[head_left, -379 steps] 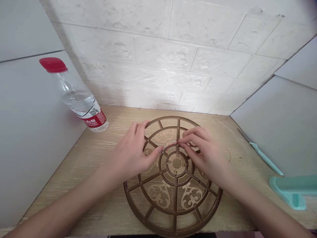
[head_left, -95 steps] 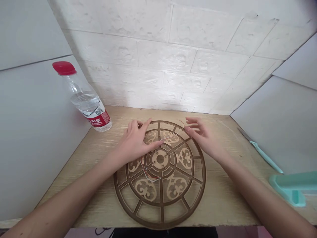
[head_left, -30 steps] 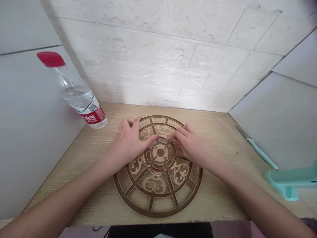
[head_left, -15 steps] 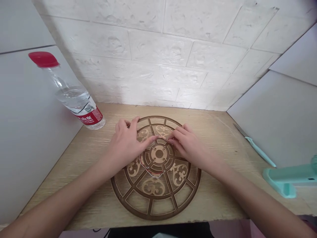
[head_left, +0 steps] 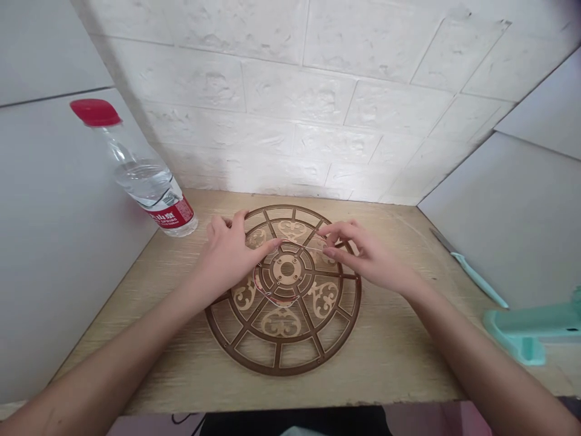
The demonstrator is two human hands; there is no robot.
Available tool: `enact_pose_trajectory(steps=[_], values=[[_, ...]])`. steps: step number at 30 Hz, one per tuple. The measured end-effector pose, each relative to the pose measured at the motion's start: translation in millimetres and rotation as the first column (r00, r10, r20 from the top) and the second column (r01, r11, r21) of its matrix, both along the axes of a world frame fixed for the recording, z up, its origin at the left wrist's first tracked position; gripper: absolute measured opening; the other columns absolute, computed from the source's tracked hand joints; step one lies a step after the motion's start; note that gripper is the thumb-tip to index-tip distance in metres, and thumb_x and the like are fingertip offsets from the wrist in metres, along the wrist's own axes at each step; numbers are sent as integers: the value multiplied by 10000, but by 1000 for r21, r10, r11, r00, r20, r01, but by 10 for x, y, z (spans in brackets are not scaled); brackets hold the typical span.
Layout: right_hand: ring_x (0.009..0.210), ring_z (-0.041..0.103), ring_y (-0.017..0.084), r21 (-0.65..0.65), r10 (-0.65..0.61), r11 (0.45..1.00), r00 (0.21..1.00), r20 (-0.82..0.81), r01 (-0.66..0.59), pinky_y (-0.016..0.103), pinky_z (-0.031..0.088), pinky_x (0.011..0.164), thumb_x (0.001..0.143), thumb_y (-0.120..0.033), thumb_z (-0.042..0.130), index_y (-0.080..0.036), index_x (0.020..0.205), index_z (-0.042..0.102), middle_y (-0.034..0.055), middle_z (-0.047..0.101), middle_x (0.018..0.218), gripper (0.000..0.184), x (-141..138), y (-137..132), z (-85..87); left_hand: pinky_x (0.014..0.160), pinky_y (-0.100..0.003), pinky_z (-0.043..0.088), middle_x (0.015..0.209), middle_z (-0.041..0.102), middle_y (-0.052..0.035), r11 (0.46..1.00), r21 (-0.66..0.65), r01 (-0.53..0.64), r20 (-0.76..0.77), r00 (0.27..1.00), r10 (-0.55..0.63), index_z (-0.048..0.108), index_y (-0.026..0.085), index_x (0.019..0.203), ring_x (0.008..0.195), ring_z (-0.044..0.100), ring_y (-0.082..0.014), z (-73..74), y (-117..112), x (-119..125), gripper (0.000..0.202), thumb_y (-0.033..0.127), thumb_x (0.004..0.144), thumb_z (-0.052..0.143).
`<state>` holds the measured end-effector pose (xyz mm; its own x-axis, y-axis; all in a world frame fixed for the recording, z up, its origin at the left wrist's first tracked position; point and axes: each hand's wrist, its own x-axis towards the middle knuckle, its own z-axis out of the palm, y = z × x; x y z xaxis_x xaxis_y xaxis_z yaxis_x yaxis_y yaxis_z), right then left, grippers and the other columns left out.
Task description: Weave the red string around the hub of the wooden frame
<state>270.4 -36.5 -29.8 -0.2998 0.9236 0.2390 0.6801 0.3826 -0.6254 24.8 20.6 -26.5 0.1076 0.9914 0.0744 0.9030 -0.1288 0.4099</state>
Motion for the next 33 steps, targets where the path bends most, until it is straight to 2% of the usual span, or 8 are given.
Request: enact_pose_trajectory(steps=[5, 8, 10, 12, 15, 19, 27, 33], values=[[996, 604, 192, -126, 77, 987, 979, -188, -102, 354, 512, 803, 940, -372, 462, -262, 1223, 542, 60, 619, 1155, 314, 77, 42, -25, 975, -491, 374, 1208, 404, -189, 1000, 25, -1, 1, 1000, 1, 347, 185, 1418, 1208, 433, -383, -40, 32, -15, 1011, 825, 642, 457], [1107, 559, 233, 53, -93, 994, 987, -134, 100, 432, 465, 924, 941, -372, 449, -235, 1176, 561, 81, 599, 1200, 294, 105, 92, -101, 973, -490, 378, 1239, 388, -190, 1000, 28, -6, 18, 1000, 5, 337, 203, 1423, 1201, 448, -382, -63, 60, -37, 1017, 834, 634, 456], [1148, 530, 278, 154, -274, 947, 959, -71, 282, 481, 439, 939, 920, -419, 478, -212, 1172, 557, 114, 584, 1220, 336, 126, 123, -155, 965, -496, 384, 1263, 373, -196, 1000, 19, -16, 26, 1000, 16, 318, 211, 1434, 1209, 448, -390, -62, 74, -52, 1025, 840, 635, 447], [1070, 579, 287, 35, -346, 937, 937, -54, 348, 473, 473, 863, 910, -479, 474, -197, 1207, 525, 139, 612, 1165, 412, 142, 146, -195, 949, -502, 392, 1284, 356, -212, 999, -1, -36, 21, 999, 36, 294, 203, 1448, 1226, 435, -409, -52, 84, -63, 1050, 847, 632, 438], [865, 643, 234, -261, -318, 921, 945, -79, 288, 401, 494, 747, 928, -453, 442, -199, 1223, 483, 100, 677, 957, 391, 139, 174, -238, 945, -510, 391, 1315, 333, -245, 997, -31, -65, -1, 998, 65, 262, 160, 1464, 1252, 406, -440, -41, 104, -83, 1101, 858, 628, 422], [711, 613, 173, -415, -349, 879, 910, -223, 236, 316, 464, 657, 905, -321, 466, -200, 1186, 472, 9, 625, 753, 306, 115, 236, -331, 907, -494, 421, 1303, 375, -263, 994, -105, -36, -31, 999, 33, 342, 123, 1420, 1152, 505, -434, -48, 141, -134, 1085, 875, 638, 370], [625, 504, 116, -393, -373, 901, 791, -485, 184, 256, 413, 591, 847, -372, 532, -226, 1204, 552, -35, 492, 708, 387, 180, 319, -395, 933, -476, 426, 1421, 367, -196, 994, -87, 70, 13, 998, -69, 263, 215, 1471, 1200, 496, -382, -47, 115, -118, 1057, 859, 646, 413], [674, 523, 140, -376, -288, 916, 878, -382, 137, 288, 443, 630, 918, -376, 432, -220, 1247, 562, 8, 553, 778, 386, 57, 253, -341, 1003, -396, 398, 1401, 453, -85, 947, -95, 306, 140, 946, -292, 384, 250, 1411, 1223, 485, -295, -115, 105, -95, 920, 786, 674, 506]])
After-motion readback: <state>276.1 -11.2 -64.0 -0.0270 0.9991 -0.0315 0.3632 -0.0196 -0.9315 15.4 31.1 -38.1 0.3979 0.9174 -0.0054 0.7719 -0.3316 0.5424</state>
